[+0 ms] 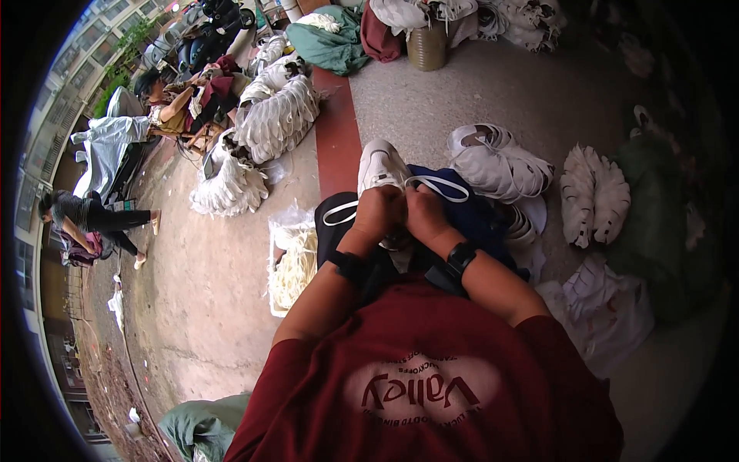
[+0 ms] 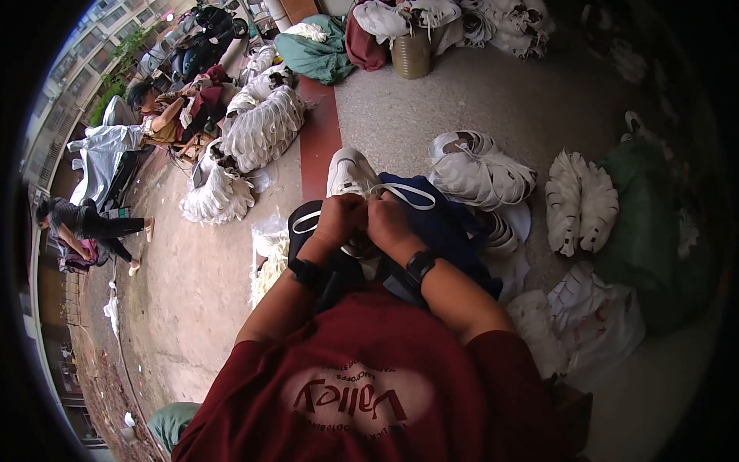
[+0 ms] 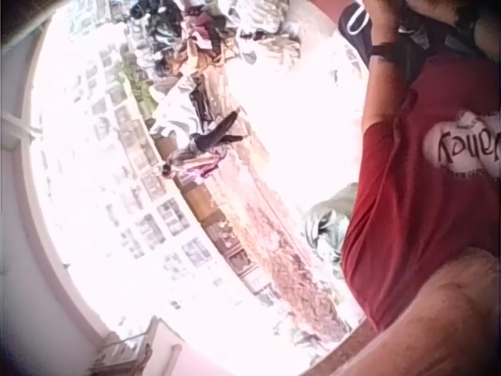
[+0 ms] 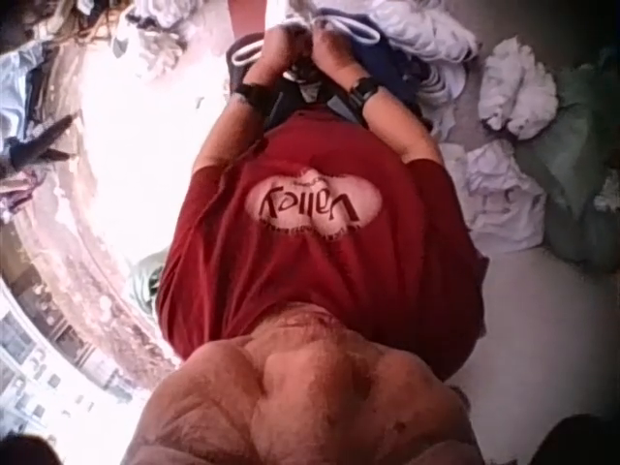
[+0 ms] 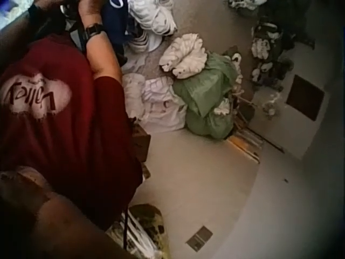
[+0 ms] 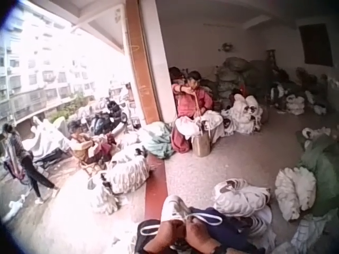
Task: Lacing shoelaces onto white sneakers in a workshop environment.
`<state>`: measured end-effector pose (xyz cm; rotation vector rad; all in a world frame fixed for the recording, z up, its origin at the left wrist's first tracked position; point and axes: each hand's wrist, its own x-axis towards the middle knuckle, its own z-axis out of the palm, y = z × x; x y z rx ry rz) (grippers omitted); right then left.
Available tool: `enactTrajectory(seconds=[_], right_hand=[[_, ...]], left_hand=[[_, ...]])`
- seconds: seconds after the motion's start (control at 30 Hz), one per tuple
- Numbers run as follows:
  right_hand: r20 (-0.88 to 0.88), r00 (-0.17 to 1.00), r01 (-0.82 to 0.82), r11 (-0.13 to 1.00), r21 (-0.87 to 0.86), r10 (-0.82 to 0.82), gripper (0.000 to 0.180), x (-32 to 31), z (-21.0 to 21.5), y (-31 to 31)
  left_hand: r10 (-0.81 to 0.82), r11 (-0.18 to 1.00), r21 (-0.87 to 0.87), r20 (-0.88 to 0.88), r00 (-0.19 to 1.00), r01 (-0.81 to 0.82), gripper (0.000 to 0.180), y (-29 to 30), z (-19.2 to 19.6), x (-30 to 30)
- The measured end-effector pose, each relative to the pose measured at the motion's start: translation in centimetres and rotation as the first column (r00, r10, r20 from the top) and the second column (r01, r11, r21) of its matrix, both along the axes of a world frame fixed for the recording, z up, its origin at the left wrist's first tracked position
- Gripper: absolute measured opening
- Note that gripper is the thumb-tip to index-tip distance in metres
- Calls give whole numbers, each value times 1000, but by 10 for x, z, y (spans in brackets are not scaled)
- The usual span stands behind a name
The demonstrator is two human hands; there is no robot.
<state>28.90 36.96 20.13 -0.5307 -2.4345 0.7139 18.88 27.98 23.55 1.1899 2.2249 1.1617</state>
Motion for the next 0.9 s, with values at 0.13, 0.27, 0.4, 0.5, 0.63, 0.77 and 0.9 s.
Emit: enactTrajectory(seconds=[0.13,0.27,0.4,0.5,0.63,0.77,0.9], right_hand=[[-119,992,31,999,-28,-34,6,-3,-14,7],[-138,988,55,995,-78,-65,4,-6,-10,4],[-65,995,61,986,-153,-72,5,1,-8,6],[-197,980,-26,993,-113,3,5,-2,8,3],[-257,924,-302,953,-31,285,5,-22,29,-12],[-121,933,-346,938,-35,340,4,-31,23,-16],[-122,940,-329,941,-82,318,12,-28,17,-16]], left_hand=[[-74,992,-119,-327,942,36,17,9,2,9],[-150,948,-317,-523,839,-29,21,16,-4,4],[-387,892,-429,-561,732,143,17,-25,17,-15],[-111,974,-220,-225,968,61,8,-68,26,-21],[85,991,7,735,673,-133,8,-89,-1,-34],[66,929,130,863,501,-346,9,-75,-3,-25],[9,861,239,875,484,-449,3,-68,-17,-31]])
